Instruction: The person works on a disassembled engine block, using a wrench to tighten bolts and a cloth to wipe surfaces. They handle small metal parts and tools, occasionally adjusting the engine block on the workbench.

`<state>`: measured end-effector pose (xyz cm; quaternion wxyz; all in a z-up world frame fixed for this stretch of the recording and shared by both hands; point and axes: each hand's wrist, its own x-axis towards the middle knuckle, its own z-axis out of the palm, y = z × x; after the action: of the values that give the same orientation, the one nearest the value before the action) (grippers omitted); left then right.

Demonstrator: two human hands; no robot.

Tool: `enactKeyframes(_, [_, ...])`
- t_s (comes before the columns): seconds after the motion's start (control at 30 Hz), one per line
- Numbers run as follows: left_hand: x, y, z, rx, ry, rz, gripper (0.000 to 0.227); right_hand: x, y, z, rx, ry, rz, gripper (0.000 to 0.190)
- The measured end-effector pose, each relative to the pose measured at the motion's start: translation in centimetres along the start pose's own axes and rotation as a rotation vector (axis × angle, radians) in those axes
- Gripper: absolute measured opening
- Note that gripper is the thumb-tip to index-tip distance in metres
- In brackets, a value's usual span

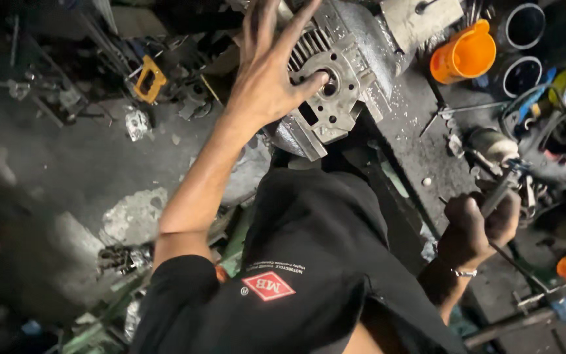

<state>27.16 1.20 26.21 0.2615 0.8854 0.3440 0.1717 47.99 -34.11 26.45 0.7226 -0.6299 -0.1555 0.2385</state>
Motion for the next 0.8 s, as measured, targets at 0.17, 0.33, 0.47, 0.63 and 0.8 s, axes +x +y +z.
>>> enactKeyframes(0.17, [0.1, -1.2, 2.2, 0.096, 0.093, -0.08, 0.101, -3.2, 0.2, 1.8, -0.144, 0.014, 0.066, 0.032])
enactKeyframes(0.33, [-2.8, -2.5, 2.8, -0.029, 0.431, 0.515, 0.069, -6.3, 0.9, 3.5, -0.276, -0.006, 0.021, 0.034])
enactKeyframes(0.47, [-4.3, -3.4, 0.7, -0.016, 0.028, 0.433, 0.045, -9.5, 1.2, 4.7, -0.423, -0.008, 0.043, 0.041])
enactKeyframes(0.63, [-2.0, -2.9, -0.1, 0.229, 0.01, 0.722, 0.056, -12.9, 1.1, 6.2, -0.509, -0.04, 0.142, 0.045])
enactKeyframes(0.8, [-0.8, -3.1, -0.7, -0.353, 0.165, 0.648, 0.037, -14.8, 1.0, 6.2, -0.555, -0.104, 0.157, 0.046])
